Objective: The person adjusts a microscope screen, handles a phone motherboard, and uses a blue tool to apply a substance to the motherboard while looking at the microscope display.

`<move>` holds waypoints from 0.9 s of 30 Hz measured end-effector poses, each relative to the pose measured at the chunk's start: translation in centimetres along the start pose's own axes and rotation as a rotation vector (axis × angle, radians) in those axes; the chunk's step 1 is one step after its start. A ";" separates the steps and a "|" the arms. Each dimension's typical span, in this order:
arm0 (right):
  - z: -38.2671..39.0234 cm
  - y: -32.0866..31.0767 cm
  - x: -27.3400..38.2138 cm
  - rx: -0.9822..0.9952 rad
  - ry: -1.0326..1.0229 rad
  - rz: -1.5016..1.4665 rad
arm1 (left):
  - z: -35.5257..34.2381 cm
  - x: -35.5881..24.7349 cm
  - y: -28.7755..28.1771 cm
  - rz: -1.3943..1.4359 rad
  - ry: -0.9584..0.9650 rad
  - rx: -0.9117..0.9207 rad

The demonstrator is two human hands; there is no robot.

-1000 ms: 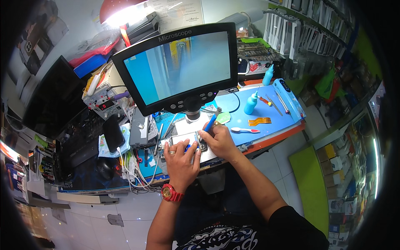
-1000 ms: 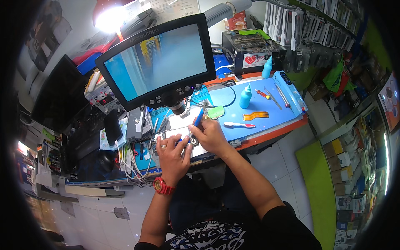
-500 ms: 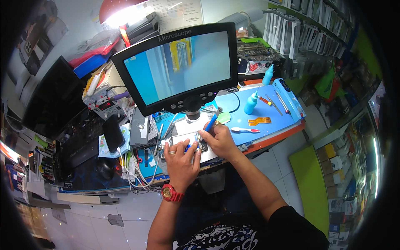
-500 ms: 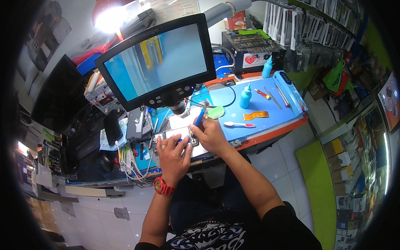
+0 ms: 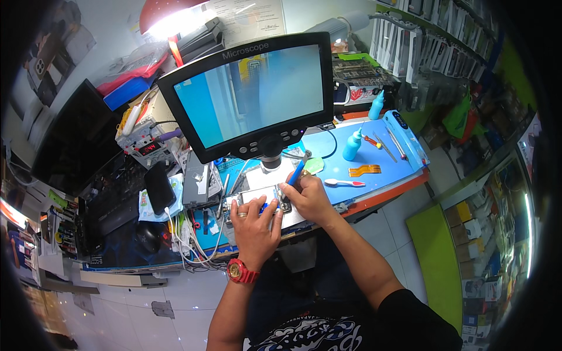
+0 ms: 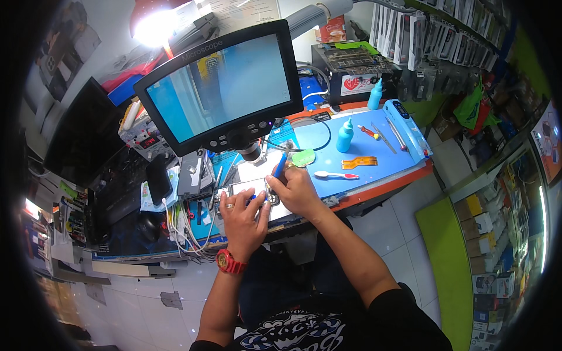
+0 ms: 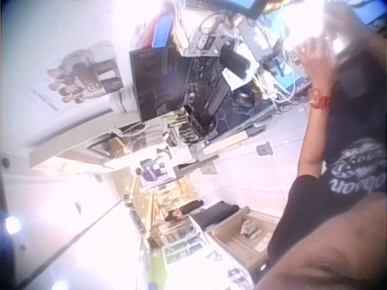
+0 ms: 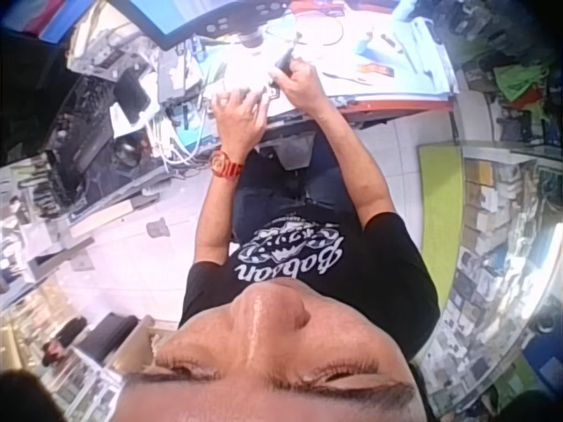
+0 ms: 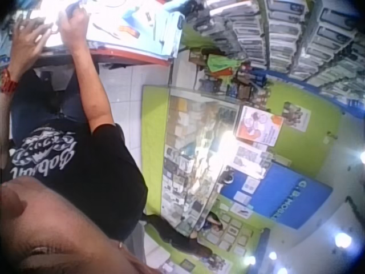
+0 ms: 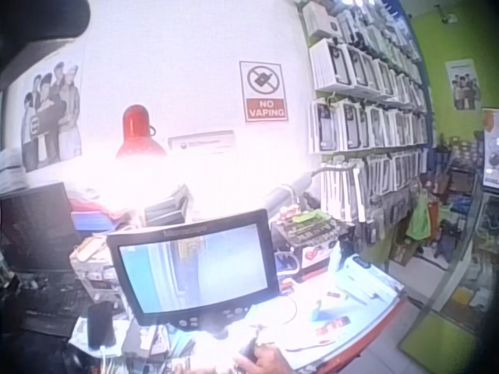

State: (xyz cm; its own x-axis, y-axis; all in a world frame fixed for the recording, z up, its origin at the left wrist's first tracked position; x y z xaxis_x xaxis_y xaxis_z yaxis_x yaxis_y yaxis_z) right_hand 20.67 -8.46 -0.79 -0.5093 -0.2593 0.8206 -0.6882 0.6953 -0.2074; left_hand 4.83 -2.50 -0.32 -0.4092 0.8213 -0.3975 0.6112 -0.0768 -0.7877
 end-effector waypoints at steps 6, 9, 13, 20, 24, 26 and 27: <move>0.0 0.1 0.0 0.024 0.005 0.030 | 0.0 0.0 0.0 -0.006 -0.003 -0.004; 0.0 -0.1 0.0 0.004 0.001 0.014 | 0.0 0.0 0.0 -0.003 -0.002 -0.005; 0.0 0.1 -0.2 0.014 0.012 -0.008 | 0.1 0.2 0.1 -0.011 -0.003 -0.005; -0.1 0.2 0.1 0.042 0.025 0.010 | 0.0 0.1 0.0 -0.007 -0.007 -0.005; 0.1 -0.1 -0.2 0.001 0.009 0.009 | 0.0 0.1 0.0 -0.002 -0.006 -0.003; 0.2 0.0 -0.7 0.000 0.057 -0.014 | 0.0 0.1 0.1 -0.004 -0.005 -0.004; 0.1 0.1 -0.5 0.005 0.041 -0.010 | 0.1 0.1 0.0 -0.007 -0.005 -0.006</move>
State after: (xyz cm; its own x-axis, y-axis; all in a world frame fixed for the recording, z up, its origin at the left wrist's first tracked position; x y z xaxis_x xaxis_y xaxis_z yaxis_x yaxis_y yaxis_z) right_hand 20.77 -8.33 -1.28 -0.4812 -0.2386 0.8435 -0.6954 0.6898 -0.2016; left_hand 4.76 -2.44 -0.44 -0.4170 0.8190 -0.3942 0.6119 -0.0677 -0.7880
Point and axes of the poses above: each hand's wrist, its own z-axis away from the middle knuckle, its own y-axis out of the palm, x = y × z, the point moved 10 cm from there along -z, towards the middle knuckle, and after that the axes turned 10 degrees about -y, right-handed, at the moved point
